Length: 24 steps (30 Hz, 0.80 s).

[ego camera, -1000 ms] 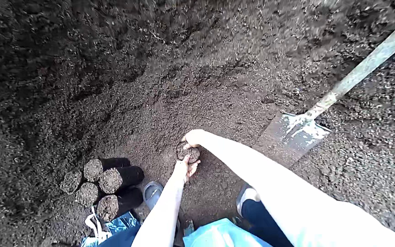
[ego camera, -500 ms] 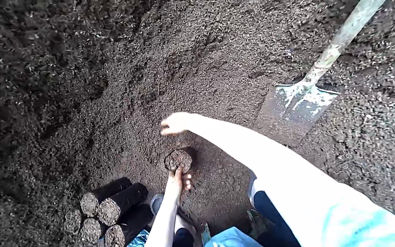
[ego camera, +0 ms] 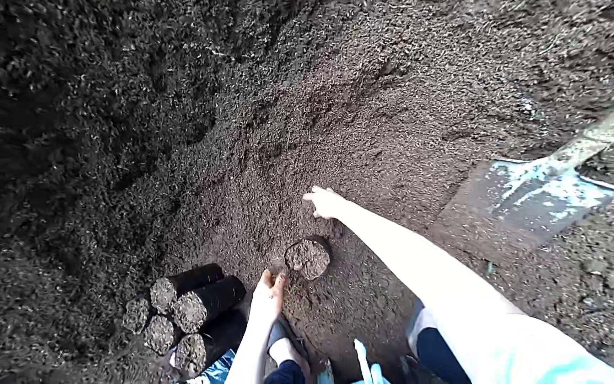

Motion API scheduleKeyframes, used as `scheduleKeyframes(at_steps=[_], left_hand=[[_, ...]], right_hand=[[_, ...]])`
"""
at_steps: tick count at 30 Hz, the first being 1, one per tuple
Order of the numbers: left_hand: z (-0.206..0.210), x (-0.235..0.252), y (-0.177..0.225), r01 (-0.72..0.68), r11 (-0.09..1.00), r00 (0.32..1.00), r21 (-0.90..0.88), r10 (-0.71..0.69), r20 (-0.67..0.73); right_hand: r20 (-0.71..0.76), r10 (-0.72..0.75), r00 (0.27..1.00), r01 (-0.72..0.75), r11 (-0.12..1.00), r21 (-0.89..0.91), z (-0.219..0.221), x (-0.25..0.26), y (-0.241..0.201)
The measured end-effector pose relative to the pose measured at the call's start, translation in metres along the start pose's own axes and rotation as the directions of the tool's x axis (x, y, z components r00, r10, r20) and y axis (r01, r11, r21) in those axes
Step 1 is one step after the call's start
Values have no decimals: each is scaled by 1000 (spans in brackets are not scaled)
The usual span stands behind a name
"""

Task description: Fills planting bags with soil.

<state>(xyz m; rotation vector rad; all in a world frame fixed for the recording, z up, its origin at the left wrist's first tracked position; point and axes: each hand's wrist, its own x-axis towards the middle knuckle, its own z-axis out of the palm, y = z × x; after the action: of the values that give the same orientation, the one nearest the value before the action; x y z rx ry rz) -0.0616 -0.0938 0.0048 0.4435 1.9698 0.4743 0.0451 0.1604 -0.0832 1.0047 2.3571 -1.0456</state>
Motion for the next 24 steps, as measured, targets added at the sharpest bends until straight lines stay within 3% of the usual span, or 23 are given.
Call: scheduleKeyframes(at_steps=[4, 8, 12, 17, 21, 22, 24], left_hand=[[16, 7, 3, 39, 997, 997, -60, -34, 72], [24, 13, 7, -17, 988, 995, 152, 2, 100], [20, 5, 12, -38, 972, 993, 231, 10, 121], [14, 8, 3, -86, 968, 981, 236, 40, 192], [19, 3, 5, -134, 960, 976, 245, 84, 202], [20, 2, 5, -117, 965, 979, 233, 73, 190], [20, 5, 2, -77, 979, 979, 187, 39, 198]], right_hand=[[-26, -229, 973, 227, 971, -76, -21, -79, -70], [61, -180, 982, 174, 981, 86, -5, -128, -109], [-65, -114, 991, 114, 993, -3, 31, -143, -102], [-234, -318, 919, 246, 924, -291, 89, -149, -66], [-69, -227, 971, 197, 934, -298, 78, -153, -66], [-78, -234, 969, 203, 937, -283, 70, -157, -67], [-231, -313, 921, 218, 908, -359, 71, -171, -61]])
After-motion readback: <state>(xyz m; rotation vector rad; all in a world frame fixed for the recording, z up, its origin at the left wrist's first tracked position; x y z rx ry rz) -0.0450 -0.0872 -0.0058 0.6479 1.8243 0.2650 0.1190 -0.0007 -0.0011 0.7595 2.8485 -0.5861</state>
